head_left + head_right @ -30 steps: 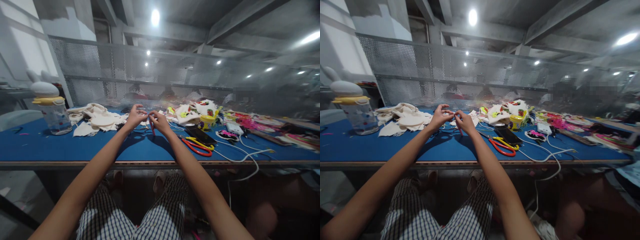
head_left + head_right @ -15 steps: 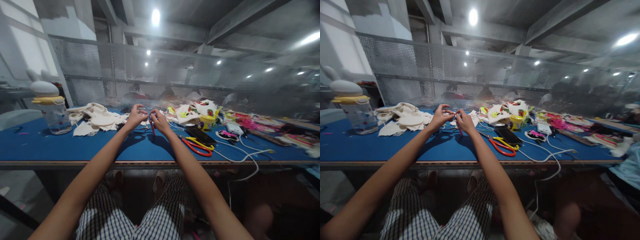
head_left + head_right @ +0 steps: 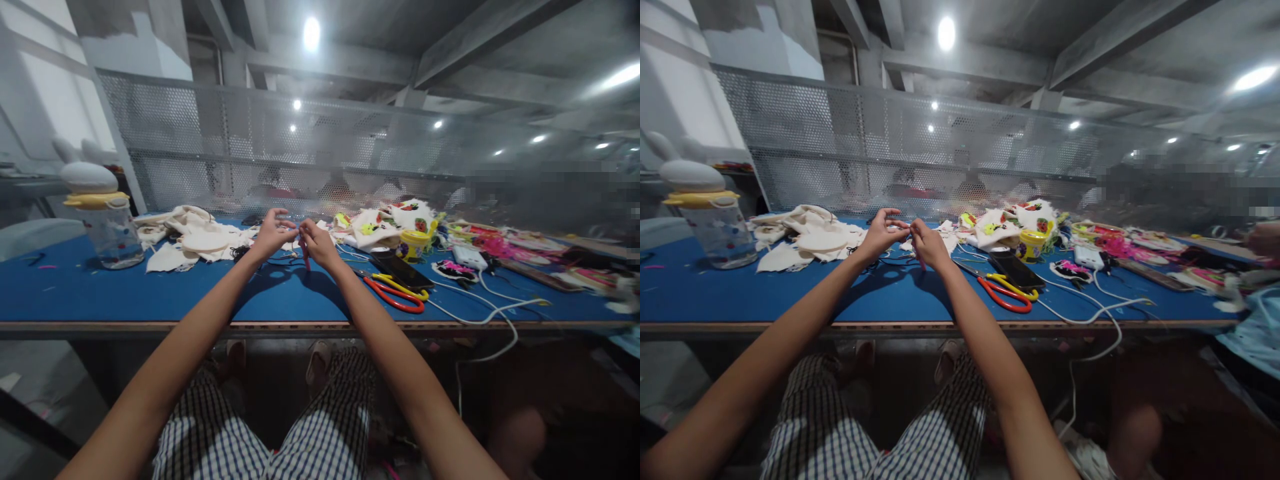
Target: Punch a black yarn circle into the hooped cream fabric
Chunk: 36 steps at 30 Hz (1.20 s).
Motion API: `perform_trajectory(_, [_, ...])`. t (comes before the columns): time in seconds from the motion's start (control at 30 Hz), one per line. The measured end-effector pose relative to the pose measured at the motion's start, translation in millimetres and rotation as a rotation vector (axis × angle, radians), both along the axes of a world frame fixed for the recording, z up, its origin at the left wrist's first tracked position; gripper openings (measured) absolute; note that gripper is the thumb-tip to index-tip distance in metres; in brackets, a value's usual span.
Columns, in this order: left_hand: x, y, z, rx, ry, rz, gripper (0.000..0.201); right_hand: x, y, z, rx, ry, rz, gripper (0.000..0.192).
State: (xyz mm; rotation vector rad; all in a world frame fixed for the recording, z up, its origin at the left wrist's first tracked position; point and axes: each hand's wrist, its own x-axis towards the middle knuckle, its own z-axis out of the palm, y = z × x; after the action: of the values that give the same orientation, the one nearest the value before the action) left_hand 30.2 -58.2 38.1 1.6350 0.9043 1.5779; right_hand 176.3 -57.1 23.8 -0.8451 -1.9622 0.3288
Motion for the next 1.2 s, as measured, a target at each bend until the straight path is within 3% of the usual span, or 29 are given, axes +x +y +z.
perform_trajectory(0.43, [1.2, 3.4, -2.3, 0.026, 0.028, -0.027, 0.036, -1.2, 0.1, 1.7, 0.091, -0.083, -0.103, 0.012])
perform_trajectory(0.6, [5.1, 8.9, -11.4, 0.138, 0.091, 0.041, 0.04, -0.8, 2.6, 1.3, 0.124, -0.046, -0.184, 0.014])
perform_trajectory(0.67, [8.8, 12.1, -17.5, 0.129, 0.107, -0.008, 0.042, -0.7, 4.2, 1.7, 0.129, -0.006, -0.211, 0.012])
perform_trajectory(0.8, [14.4, 16.7, -28.8, 0.06, 0.193, -0.226, 0.035, -0.4, 7.4, 2.3, 0.08, 0.098, -0.221, 0.013])
perform_trajectory(1.07, [11.4, 13.4, -27.3, 0.24, 0.342, -0.099, 0.029, -0.9, 7.4, 0.9, 0.09, 0.202, -0.178, 0.018])
perform_trajectory(1.2, [9.1, 14.2, -25.4, 0.289, 0.432, -0.001, 0.028, 1.8, 9.0, 2.9, 0.124, 0.185, -0.246, 0.014])
